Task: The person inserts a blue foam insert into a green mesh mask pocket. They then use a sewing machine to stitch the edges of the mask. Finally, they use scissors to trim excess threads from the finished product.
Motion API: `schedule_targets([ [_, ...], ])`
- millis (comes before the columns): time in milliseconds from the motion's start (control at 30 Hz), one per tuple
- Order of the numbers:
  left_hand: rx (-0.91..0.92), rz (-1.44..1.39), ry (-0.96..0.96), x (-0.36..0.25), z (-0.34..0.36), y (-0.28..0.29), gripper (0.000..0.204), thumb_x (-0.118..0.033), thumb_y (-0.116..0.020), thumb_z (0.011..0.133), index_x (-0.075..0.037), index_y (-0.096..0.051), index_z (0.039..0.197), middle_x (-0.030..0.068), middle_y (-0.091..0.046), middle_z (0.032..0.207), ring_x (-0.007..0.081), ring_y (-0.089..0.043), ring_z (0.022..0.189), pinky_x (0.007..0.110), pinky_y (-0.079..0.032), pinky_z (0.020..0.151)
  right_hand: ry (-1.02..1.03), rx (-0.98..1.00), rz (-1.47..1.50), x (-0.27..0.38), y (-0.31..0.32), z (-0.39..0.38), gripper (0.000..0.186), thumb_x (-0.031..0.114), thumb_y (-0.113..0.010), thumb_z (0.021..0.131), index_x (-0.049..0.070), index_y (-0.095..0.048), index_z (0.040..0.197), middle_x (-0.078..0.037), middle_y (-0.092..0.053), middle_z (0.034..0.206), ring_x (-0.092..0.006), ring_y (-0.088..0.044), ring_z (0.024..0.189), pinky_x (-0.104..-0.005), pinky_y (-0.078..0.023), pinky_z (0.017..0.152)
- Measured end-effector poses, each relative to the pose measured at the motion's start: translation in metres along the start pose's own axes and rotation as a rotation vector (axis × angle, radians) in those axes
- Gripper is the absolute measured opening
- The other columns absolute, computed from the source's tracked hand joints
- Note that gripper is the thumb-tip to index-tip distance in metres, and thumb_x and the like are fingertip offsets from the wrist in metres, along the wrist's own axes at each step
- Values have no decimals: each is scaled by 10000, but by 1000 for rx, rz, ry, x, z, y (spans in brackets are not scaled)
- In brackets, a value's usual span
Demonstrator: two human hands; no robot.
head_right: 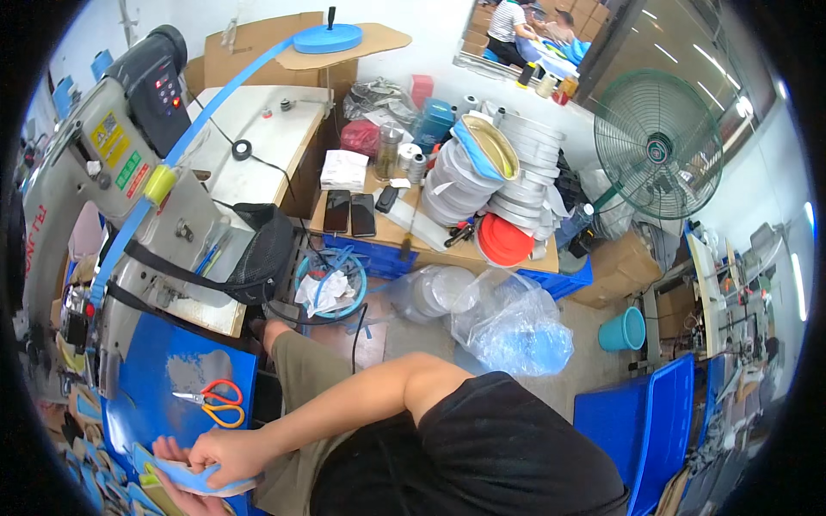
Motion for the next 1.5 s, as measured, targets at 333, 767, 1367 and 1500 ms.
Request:
schedule_targets([
  [333, -251, 65, -136, -47, 43, -33, 691, -493, -407, 1089, -17, -358, 1588, 203, -390, 1633, 380, -370, 1511, 529, -272, 1250, 11, -11, -559, -1, 47, -17, 215, 225, -730, 915, 53, -671, 1030, -150, -694, 922, -339, -696, 849, -441, -537, 719],
  [767, -226, -21, -220, -72, 55, -67, 621, -520, -333, 1117, -51, -543, 1466, 232, -433, 1593, 414, -395, 1488, 546, -346, 1210, -57, -35, -364, -2, 47, 8, 167, 118, -806, 890, 4, -685, 888, -88, -661, 810, -136, -626, 715, -297, -476, 636],
  [1367, -116, 174, -198, -77, 49, -78, 698, -523, -265, 1122, 19, -532, 1472, 193, -425, 1614, 372, -362, 1515, 516, -293, 1238, -154, 13, -174, 13, 17, 44, 148, 120, -769, 931, -9, -697, 940, -71, -642, 783, -107, -575, 702, -309, -443, 614],
  [1500, -321, 198, -213, -96, 37, -49, 647, -481, -305, 1131, 29, -597, 1403, 186, -444, 1604, 338, -384, 1507, 482, -326, 1224, 43, 58, -384, 20, 11, 31, 149, 122, -776, 921, -5, -700, 916, -86, -609, 745, -116, -534, 656, -298, -422, 589],
])
Point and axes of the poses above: each hand's wrist, its own z-axis towards the middle knuckle, its own y-axis out of the back of the hand, x = y × z, the point moved 6 cm from there along z, towards the middle knuckle
